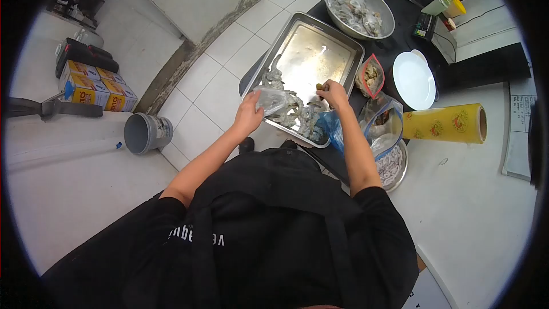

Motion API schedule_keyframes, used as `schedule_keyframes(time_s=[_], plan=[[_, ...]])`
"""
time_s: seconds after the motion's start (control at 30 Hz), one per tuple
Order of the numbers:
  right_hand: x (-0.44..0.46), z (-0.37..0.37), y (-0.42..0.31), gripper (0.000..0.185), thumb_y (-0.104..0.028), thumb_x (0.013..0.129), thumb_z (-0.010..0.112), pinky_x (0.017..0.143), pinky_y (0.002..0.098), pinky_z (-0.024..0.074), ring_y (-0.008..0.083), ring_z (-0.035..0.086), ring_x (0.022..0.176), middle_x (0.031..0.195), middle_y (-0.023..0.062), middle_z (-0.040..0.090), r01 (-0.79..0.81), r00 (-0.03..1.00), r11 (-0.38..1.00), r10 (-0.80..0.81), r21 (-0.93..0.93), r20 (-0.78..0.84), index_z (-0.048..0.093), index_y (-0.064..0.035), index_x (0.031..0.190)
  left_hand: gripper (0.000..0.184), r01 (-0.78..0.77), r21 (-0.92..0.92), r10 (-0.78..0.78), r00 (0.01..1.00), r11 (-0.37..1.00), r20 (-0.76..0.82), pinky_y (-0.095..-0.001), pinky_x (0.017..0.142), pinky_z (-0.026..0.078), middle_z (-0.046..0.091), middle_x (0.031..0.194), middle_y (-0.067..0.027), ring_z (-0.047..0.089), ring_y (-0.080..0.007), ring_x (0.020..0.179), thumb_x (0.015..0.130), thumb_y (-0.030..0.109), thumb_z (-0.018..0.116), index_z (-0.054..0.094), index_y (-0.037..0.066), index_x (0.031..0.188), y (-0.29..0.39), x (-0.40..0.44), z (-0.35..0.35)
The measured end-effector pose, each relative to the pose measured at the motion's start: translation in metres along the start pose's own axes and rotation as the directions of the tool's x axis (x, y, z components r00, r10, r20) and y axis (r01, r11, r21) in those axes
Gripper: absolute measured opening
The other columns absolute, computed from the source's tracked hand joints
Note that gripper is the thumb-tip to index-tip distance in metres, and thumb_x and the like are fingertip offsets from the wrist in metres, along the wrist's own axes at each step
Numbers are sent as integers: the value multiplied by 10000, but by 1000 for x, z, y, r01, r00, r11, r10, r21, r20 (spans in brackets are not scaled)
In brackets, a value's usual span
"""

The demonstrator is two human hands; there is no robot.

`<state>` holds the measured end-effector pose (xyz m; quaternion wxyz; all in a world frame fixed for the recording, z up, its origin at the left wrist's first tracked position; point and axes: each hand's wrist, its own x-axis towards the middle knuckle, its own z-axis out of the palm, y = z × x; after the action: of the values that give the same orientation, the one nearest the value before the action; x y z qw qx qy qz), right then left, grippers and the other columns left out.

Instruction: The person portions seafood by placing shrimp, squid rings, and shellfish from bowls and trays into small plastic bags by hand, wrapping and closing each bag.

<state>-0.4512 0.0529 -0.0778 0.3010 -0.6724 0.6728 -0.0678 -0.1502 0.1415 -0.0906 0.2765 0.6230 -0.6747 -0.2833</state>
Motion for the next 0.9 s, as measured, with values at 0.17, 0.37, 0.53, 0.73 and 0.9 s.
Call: schedule_keyframes(time_s=[0.17, 0.37, 0.53, 0.73, 0.9], plan=[[-55, -13, -69, 237, -211, 845, 645, 503, 238, 469, 135, 601, 622, 760, 80, 635, -368, 886, 532, -47, 762, 461, 616, 15, 910, 632, -70, -159, 90, 989, 985, 117, -361, 977, 397, 437, 1318, -226, 440, -358, 1219, 727, 68, 644, 424, -8, 1315, 49, 11, -4], [-53, 30, -68, 346, -203, 895, 593, 746, 339, 557, 241, 594, 919, 1095, 177, 559, -430, 900, -102, 26, 897, 434, 508, 29, 1137, 716, -127, -282, 153, 986, 951, 72, -336, 845, 456, 420, 1340, -220, 526, -318, 1081, 720, 26, 652, 359, 17, 1373, 67, 7, 11], [-58, 31, -60, 379, -143, 919, 540, 850, 386, 535, 282, 574, 1002, 1196, 231, 485, -463, 886, 26, -13, 886, 463, 434, 36, 1236, 663, -146, -203, 168, 981, 968, 97, -345, 890, 415, 430, 1329, -236, 494, -331, 1108, 730, 32, 632, 385, -13, 1343, 45, 11, 30], [-28, 61, -23, 243, -153, 874, 561, 739, 383, 538, 314, 652, 764, 940, 159, 667, -54, 998, 877, 32, 477, 55, 651, -16, 1053, 611, -28, -215, 68, 982, 976, 178, -374, 1027, 351, 438, 1324, -233, 438, -369, 1218, 733, 36, 583, 414, -21, 1317, 26, 13, 24], [19, 64, -43, 248, -56, 793, 563, 826, 367, 491, 295, 585, 928, 1035, 85, 647, 254, 887, 957, -288, -139, -362, 686, -100, 1003, 615, 13, -114, 3, 990, 993, 139, -374, 1025, 353, 436, 1325, -217, 435, -359, 1219, 723, 27, 584, 431, 17, 1319, 18, 8, 18]])
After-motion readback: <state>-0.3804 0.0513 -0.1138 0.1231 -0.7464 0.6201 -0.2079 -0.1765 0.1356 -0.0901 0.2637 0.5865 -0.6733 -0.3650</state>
